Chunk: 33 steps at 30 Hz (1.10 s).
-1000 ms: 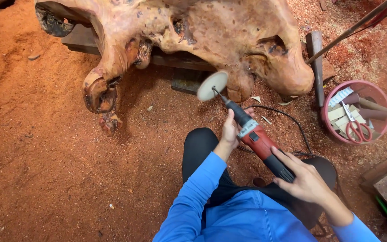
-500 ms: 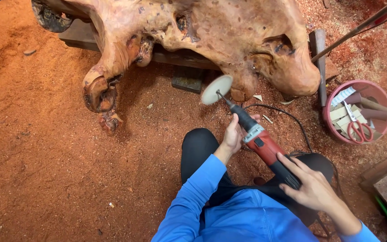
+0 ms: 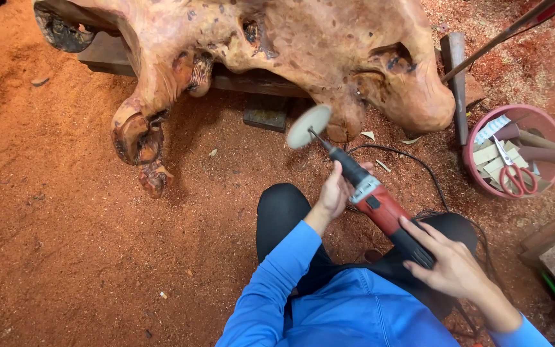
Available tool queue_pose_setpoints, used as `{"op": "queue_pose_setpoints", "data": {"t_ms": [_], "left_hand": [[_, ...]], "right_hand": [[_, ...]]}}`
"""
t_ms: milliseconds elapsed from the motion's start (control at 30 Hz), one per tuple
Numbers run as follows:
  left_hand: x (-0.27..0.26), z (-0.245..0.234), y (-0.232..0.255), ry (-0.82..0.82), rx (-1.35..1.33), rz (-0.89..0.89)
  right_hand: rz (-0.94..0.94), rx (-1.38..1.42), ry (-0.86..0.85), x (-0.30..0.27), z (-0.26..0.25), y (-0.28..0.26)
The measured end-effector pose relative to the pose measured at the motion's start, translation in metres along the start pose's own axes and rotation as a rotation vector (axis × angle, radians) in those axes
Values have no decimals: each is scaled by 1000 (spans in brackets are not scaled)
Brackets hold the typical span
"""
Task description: Sanding a large irregular wood stump using a handheld power sander
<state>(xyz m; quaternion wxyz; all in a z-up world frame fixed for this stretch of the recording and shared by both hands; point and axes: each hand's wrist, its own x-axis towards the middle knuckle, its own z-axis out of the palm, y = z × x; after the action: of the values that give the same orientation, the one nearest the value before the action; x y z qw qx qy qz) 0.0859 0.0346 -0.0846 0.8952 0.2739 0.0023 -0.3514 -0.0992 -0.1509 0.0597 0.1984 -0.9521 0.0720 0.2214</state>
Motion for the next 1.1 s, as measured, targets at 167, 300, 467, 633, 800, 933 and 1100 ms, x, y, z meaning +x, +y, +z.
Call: {"op": "queue_pose_setpoints", "data": {"t_ms": [167,300,467,633,800,933,1100], "left_hand": [[31,-20,20,54,11,123],[40,-15,36,76,-21,186],[37,-3,19,25,-10,172],[31,18,-7,-65,60,143],[-1,55,-16,-63,-133,172],[-16,62,-19,11,-138,225],[-27,75,-24,12,8,332]], "right_hand": [[-159,186,191,39,-13,-31],[-216,149,211,47,-24,-41],[-208,158,247,30,-13,-15],[-224,158,359,-3,3,7],[-172,409,274,-25,12,18],[-107,504,33,8,-2,19],[-91,585,28,66,28,20]]}}
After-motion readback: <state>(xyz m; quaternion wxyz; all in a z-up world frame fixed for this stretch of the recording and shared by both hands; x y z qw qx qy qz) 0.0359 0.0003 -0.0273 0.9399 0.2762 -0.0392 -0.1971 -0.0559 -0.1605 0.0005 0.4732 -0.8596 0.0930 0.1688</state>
